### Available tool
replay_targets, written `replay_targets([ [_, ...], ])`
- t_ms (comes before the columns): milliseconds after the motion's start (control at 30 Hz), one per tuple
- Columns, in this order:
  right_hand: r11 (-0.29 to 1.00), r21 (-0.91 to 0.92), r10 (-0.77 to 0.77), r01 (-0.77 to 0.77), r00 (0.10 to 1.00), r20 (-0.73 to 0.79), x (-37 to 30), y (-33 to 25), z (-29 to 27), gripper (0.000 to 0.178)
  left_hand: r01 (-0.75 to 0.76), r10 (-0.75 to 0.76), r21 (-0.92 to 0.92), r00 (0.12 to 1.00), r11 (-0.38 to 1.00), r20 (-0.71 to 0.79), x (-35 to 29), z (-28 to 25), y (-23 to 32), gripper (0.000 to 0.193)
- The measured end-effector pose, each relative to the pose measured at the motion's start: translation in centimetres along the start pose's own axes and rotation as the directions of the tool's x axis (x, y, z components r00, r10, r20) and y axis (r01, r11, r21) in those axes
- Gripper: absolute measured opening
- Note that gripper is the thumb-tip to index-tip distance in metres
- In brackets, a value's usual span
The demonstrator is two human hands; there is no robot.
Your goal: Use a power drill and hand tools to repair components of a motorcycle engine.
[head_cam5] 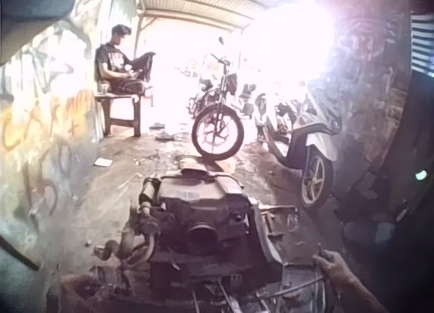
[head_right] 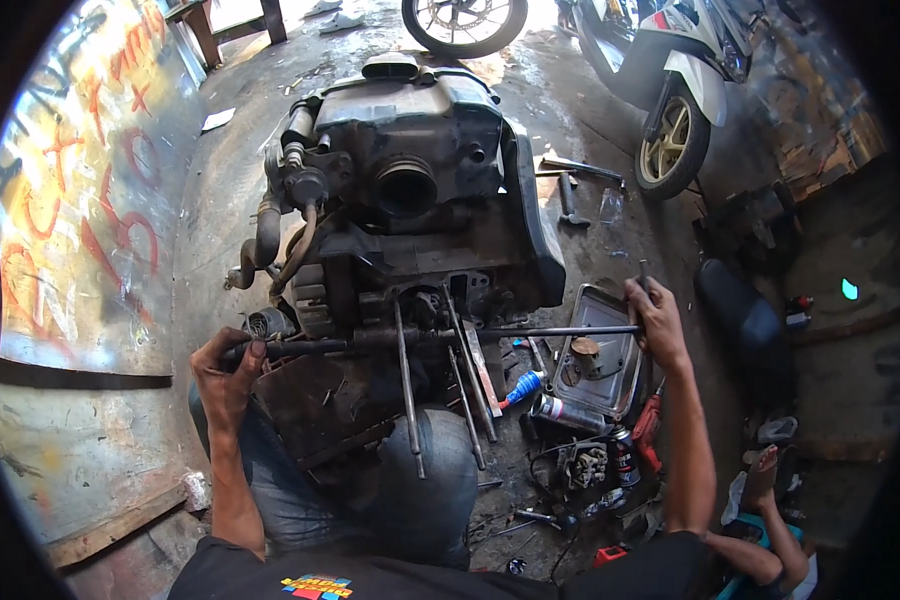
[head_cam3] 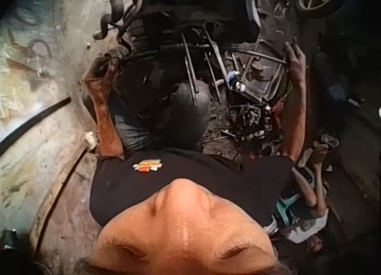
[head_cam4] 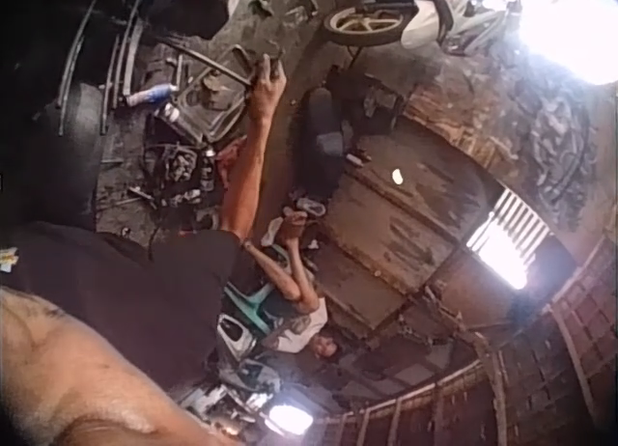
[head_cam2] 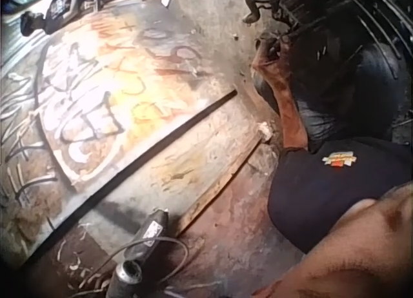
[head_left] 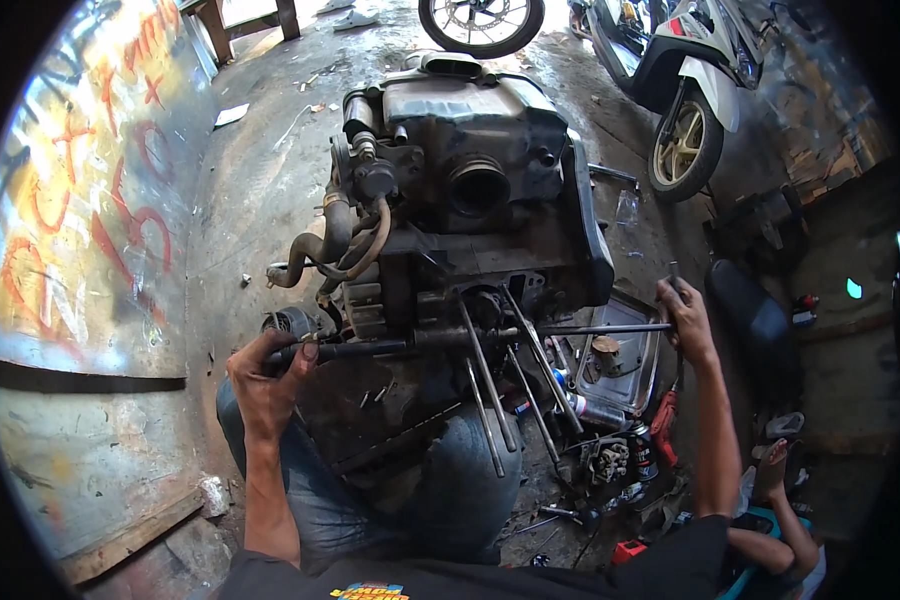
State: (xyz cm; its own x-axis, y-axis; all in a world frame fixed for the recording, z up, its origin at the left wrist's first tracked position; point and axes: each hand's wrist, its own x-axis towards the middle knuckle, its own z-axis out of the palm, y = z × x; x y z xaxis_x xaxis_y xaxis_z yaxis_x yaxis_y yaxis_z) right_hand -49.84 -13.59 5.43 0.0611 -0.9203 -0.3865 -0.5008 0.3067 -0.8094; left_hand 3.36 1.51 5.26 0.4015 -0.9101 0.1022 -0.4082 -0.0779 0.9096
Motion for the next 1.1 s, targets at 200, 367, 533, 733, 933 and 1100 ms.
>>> replay_targets([
  [200, 0.947, -0.188, -0.319, 0.259, 0.805, -0.501, -1.1, -0.9, 2.0, 0.03, -0.029, 0.029, -0.005, 1.0, 1.0, -0.005, 0.1, 0.4, -1.0, 0.025],
  [367, 0.978, -0.2, -0.175, 0.058, 0.746, -0.642, -0.3, -2.8, 3.2, 0.036, -0.035, 0.034, 0.032, 0.999, 0.999, 0.014, 0.0, 0.4, -0.3, 0.025],
  [533, 0.868, 0.316, 0.03, 0.383, 0.596, -0.803, 0.2, -2.6, 5.3, 0.024, -0.052, 0.052, 0.021, 0.998, 0.998, -0.02, -0.5, 0.1, 0.1, 0.026],
  [733, 0.182, 0.311, 0.08, 0.933, 0.301, -0.95, -0.2, -0.7, 7.3, 0.023, -0.014, 0.013, 0.04, 1.0, 0.999, 0.008, 0.2, 0.2, 0.4, 0.023],
  [933, 0.468, 0.5, 0.38, 0.729, 0.345, -0.858, -1.6, -2.8, 8.4, 0.04, -0.133, 0.133, 0.029, 0.99, 0.991, -0.034, -0.4, 0.4, -0.9, 0.022],
  [1100, 0.359, 0.683, 0.52, 0.636, 0.472, -0.712, -1.7, -2.9, 8.5, 0.041, -0.086, 0.087, 0.011, 0.995, 0.996, -0.044, -0.8, 0.1, -0.9, 0.023],
])
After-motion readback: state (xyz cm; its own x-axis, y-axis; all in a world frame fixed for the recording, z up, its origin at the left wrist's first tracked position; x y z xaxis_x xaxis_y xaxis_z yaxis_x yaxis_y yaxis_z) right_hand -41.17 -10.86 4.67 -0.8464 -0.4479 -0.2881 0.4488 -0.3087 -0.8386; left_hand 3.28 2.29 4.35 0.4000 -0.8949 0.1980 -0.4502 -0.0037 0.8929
